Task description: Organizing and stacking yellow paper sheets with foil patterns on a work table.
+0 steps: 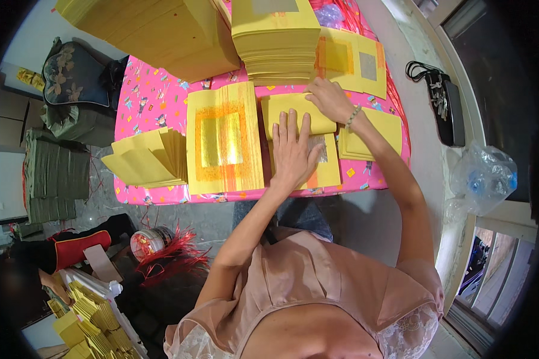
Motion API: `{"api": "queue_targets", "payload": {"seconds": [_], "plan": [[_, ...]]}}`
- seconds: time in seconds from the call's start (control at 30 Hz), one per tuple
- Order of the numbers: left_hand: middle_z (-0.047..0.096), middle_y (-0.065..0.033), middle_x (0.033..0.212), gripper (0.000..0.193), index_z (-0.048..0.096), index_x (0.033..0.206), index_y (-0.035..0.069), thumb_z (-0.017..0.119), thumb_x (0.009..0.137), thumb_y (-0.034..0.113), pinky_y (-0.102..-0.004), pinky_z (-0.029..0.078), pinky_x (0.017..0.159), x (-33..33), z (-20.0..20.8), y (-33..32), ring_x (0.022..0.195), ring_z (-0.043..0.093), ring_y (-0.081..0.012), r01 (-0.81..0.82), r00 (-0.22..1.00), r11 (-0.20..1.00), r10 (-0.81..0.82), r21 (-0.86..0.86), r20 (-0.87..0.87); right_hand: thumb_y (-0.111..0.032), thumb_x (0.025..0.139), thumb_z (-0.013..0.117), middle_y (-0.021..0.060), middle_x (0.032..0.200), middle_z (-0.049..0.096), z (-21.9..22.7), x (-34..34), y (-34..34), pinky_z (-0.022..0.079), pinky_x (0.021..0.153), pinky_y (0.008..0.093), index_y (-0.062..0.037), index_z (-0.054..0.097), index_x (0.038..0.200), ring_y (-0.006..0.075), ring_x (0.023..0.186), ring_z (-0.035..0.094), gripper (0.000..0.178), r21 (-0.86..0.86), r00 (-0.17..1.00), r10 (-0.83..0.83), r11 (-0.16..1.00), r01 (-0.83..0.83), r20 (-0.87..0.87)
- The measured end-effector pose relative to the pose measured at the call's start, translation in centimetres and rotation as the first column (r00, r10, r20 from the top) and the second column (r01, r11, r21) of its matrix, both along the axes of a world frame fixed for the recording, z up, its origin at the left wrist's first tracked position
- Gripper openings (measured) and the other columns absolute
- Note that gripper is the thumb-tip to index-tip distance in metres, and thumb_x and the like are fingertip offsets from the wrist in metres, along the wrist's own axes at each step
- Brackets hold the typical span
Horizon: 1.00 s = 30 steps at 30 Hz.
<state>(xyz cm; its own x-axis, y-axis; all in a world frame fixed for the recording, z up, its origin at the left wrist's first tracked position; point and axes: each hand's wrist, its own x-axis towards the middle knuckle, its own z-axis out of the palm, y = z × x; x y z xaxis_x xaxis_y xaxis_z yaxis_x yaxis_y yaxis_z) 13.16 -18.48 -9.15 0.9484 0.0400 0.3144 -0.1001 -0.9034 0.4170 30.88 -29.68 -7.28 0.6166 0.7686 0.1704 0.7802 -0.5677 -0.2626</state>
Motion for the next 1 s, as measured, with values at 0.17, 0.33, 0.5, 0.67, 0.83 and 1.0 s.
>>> {"api": "queue_targets", "payload": {"seconds": [0.17, 0.33, 0.5, 0.67, 0.83, 1.0], "plan": [[0.026, -0.0263, 0.152, 0.072, 0.034, 0.148, 0.006, 0.060, 0.090, 0.039, -0.0571, 0.016, 0.115, 0.5, -0.7, 0.4, 0.143, 0.020, -0.0442, 0.007, 1.000, 0.999, -0.007, -0.037, 0.003, -0.024, 0.095, 0.054, 0.0143, 0.107, 0.066, 0.6, -0.2, 1.8, 0.044, 0.084, 0.0446, -0.0045, 0.064, 0.112, 0.0306, 0.102, 0.061, 0.027, -0.028, 0.999, -0.044, 0.999, 0.043, -0.024], [0.029, -0.0259, 0.151, 0.069, 0.036, 0.147, 0.006, 0.059, 0.090, 0.037, -0.0563, 0.017, 0.115, 0.9, -0.6, 0.4, 0.142, 0.023, -0.0437, 0.004, 1.000, 0.999, -0.005, -0.046, -0.013, -0.023, 0.098, 0.050, 0.0130, 0.112, 0.065, -0.7, -0.1, 2.4, 0.041, 0.088, 0.0425, -0.0047, 0.063, 0.116, 0.0284, 0.107, 0.058, 0.029, -0.057, 0.991, -0.004, 0.998, -0.004, -0.137], [0.030, -0.0260, 0.150, 0.067, 0.037, 0.147, 0.006, 0.059, 0.090, 0.036, -0.0556, 0.017, 0.115, 1.0, -0.8, 0.6, 0.141, 0.024, -0.0435, -0.002, 1.000, 0.999, 0.002, -0.052, -0.009, -0.022, 0.099, 0.048, 0.0129, 0.114, 0.064, -0.3, -0.4, 2.7, 0.041, 0.090, 0.0421, -0.0044, 0.062, 0.117, 0.0283, 0.109, 0.058, 0.029, -0.109, 0.989, -0.005, 0.994, -0.011, -0.146], [0.032, -0.0260, 0.149, 0.065, 0.039, 0.146, 0.006, 0.059, 0.091, 0.035, -0.0554, 0.018, 0.115, 1.1, -0.8, 0.5, 0.141, 0.026, -0.0435, -0.010, 1.000, 0.998, 0.010, -0.063, -0.001, -0.022, 0.098, 0.049, 0.0139, 0.115, 0.064, -0.2, -0.5, 2.8, 0.041, 0.091, 0.0423, -0.0047, 0.061, 0.119, 0.0289, 0.110, 0.058, 0.029, -0.130, 0.987, -0.030, 0.991, 0.009, -0.157], [0.033, -0.0264, 0.150, 0.063, 0.042, 0.144, 0.006, 0.059, 0.091, 0.036, -0.0557, 0.019, 0.114, 1.3, -1.2, 0.4, 0.140, 0.026, -0.0441, 0.005, 1.000, 0.998, -0.005, -0.069, -0.004, -0.020, 0.097, 0.051, 0.0147, 0.111, 0.063, -0.4, -0.9, 2.2, 0.042, 0.089, 0.0424, -0.0045, 0.060, 0.118, 0.0291, 0.108, 0.057, 0.028, -0.100, 0.994, -0.027, 0.995, 0.016, -0.107], [0.032, -0.0265, 0.150, 0.063, 0.043, 0.144, 0.007, 0.058, 0.091, 0.036, -0.0558, 0.020, 0.114, 1.1, -1.4, 0.6, 0.141, 0.026, -0.0447, 0.001, 1.000, 0.998, -0.001, -0.060, -0.002, -0.018, 0.093, 0.055, 0.0168, 0.099, 0.061, 4.7, -4.6, 0.1, 0.046, 0.073, 0.0484, -0.0027, 0.057, 0.102, 0.0375, 0.088, 0.060, 0.018, 0.058, 0.993, -0.081, 0.995, 0.086, -0.085]]}}
